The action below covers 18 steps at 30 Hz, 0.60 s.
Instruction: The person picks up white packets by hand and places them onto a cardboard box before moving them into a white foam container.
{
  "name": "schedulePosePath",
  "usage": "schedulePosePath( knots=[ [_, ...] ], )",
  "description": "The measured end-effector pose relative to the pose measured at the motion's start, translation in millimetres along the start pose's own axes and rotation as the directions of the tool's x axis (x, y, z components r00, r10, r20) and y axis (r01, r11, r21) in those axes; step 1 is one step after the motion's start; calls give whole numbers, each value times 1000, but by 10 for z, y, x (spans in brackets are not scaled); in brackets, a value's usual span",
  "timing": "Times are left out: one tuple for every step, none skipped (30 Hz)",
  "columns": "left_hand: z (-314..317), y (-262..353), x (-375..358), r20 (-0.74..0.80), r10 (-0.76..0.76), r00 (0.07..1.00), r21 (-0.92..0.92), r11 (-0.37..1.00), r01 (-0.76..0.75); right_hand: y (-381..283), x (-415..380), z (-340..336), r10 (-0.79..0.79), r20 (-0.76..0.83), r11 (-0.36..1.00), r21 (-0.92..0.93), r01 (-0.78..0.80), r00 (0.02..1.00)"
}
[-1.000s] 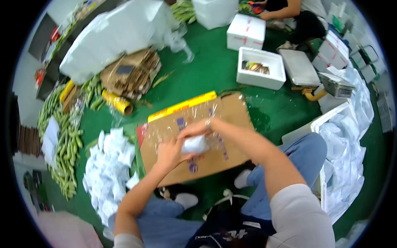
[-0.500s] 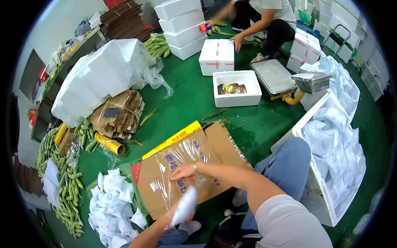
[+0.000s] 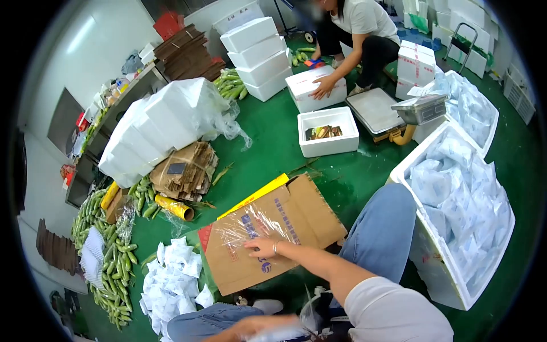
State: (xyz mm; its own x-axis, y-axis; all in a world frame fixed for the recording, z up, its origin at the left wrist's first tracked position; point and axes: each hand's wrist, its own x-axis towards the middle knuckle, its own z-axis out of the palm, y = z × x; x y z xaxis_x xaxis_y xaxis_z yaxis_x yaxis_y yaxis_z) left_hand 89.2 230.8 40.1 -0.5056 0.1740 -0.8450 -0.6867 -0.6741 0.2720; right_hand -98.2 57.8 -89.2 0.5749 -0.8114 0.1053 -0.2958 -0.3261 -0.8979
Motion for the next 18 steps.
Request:
schedulePosePath(
  knots=[
    [147, -122, 7, -15, 45, 999, 40, 998, -45, 31, 43, 12, 4, -56, 996, -89, -9, 998],
    [266, -203, 2, -46, 95, 994, 70, 993, -92, 91, 80, 64, 7, -111, 986, -166, -26, 994],
    [343, -247, -23, -74, 141, 987, 81, 987, -135, 168, 99, 113, -24, -150, 993, -118, 6, 988],
    [385, -252, -76, -108, 193, 975, 82, 979, -185, 77, 62, 123, -20, -151, 994, -110, 3, 988],
    [403, -262, -166, -153, 252, 956, 57, 968, -246, -122, 6, 70, -6, -34, 948, -317, -5, 999],
    [413, -227, -264, -206, 321, 924, 5, 945, -327, -394, -58, -10, 33, 80, 859, -512, 13, 996],
    [406, -169, -354, -288, 394, 873, -79, 898, -432, -685, -112, -80, 48, 97, 825, -564, 15, 994],
    [423, -100, -437, -393, 444, 805, -193, 816, -544, -992, -76, -218, 35, 93, 890, -455, 11, 995],
    [264, -74, -371, -457, 398, 795, -396, 709, -583, -1288, -51, -322, 23, 85, 943, -331, 6, 996],
    [-31, -39, -265, -513, 333, 791, -569, 558, -604, -1569, -99, -358, 31, 80, 945, -326, -4, 996],
    [-425, -87, -168, -272, 626, 731, -513, 548, -661, -1839, -146, -395, -200, -20, 962, 185, 200, 980],
    [-687, -143, -105, 18, 824, 566, -473, 506, -722, -2008, -180, -415, -347, -218, 683, 608, 405, 912],
    [-478, 75, -302, -1, 856, 517, -429, 467, -773, -2091, -204, -411, -348, -216, 687, 603, 404, 913],
    [-638, -59, -188, -202, 730, 653, -794, 269, -545, -2147, -231, -396, -221, -328, 813, 458, 359, 918],
    [-380, 187, -410, -239, 752, 615, -698, 307, -647, -2164, -252, -370, -109, -453, 910, 312, 272, 885],
    [-75, 459, -687, -275, 771, 574, -586, 339, -736, -2064, -232, -327, -107, -454, 910, 314, 271, 885],
    [26, 517, -730, -277, 771, 573, -586, 337, -737, -1889, -187, -296, 85, -588, 877, 427, 220, 805],
    [125, 552, -711, -586, 719, 375, -395, 151, -906, -1778, -177, -280, 281, -669, 823, 537, 186, 688]
  ],
)
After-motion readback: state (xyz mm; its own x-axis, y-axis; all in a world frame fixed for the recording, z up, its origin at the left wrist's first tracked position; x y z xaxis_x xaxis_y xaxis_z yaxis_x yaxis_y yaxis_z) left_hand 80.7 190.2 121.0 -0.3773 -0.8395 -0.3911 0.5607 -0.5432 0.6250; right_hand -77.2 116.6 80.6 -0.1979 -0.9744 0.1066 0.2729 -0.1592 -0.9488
